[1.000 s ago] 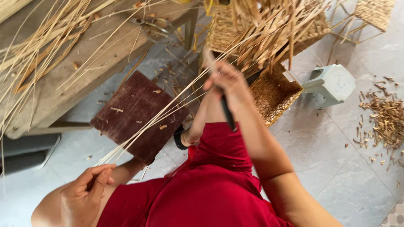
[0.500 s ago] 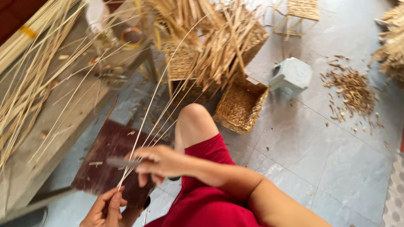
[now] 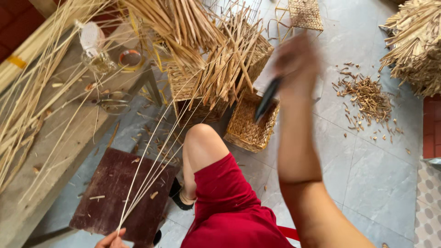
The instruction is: The person sits on the floor and splits thin rattan/cane strips with a small knife, drawing the blade along the strip to shave and separate it, then sets processed strips aside and reaches for new material from the pile.
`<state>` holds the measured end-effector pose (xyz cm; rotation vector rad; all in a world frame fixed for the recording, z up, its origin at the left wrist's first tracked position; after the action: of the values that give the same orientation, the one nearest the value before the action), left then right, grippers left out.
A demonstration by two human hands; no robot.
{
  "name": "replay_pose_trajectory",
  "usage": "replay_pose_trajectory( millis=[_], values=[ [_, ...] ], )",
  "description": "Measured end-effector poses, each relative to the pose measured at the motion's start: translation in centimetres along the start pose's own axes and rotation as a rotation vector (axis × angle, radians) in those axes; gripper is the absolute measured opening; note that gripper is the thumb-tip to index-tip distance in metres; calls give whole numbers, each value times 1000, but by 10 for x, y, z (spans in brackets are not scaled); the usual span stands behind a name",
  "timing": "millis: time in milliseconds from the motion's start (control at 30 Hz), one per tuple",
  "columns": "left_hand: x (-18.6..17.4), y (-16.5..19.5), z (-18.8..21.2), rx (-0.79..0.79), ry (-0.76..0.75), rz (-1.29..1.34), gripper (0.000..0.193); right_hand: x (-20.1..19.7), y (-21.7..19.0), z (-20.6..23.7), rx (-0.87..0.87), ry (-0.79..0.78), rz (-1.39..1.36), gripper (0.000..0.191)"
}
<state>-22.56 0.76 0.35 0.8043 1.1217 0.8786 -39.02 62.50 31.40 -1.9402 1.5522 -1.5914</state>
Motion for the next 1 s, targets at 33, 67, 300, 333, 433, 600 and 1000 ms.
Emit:
replay_pose_trajectory(
  millis=[33, 67, 300, 333, 433, 600, 1000],
  values=[
    [-2, 12, 5, 4, -19, -9, 25, -12, -51, -20, -102, -26, -133, 21],
    [-4, 27, 13, 15, -9, -6, 25, -19, -76, -24, -154, -21, -99, 24],
    [-18, 129, 66, -117, 329, 193, 17, 81, 24, 122, 235, -283, 318, 23],
    [-20, 139, 64, -106, 344, 180, 16, 105, 77, 169, 580, -405, 283, 33],
    [-22, 152, 65, -89, 325, 210, 14, 171, 175, 292, 1092, -747, 295, 43],
    [-27, 141, 78, -128, 302, 79, 14, 226, 223, 372, 1228, -864, 117, 41],
    [-57, 115, 107, -201, 326, -34, 10, 229, 238, 363, 1168, -722, 54, 26]
  ],
)
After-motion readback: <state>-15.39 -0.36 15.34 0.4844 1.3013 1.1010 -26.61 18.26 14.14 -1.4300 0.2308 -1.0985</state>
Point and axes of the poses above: each hand's wrist, its own z-axis away from the middle knuckle, its own x-axis out of the palm, y = z × x, the point moved 9 cm from there along -z, towards the middle knuckle, and after that the axes turned 11 degrees about -z, right-handed, at the moved point
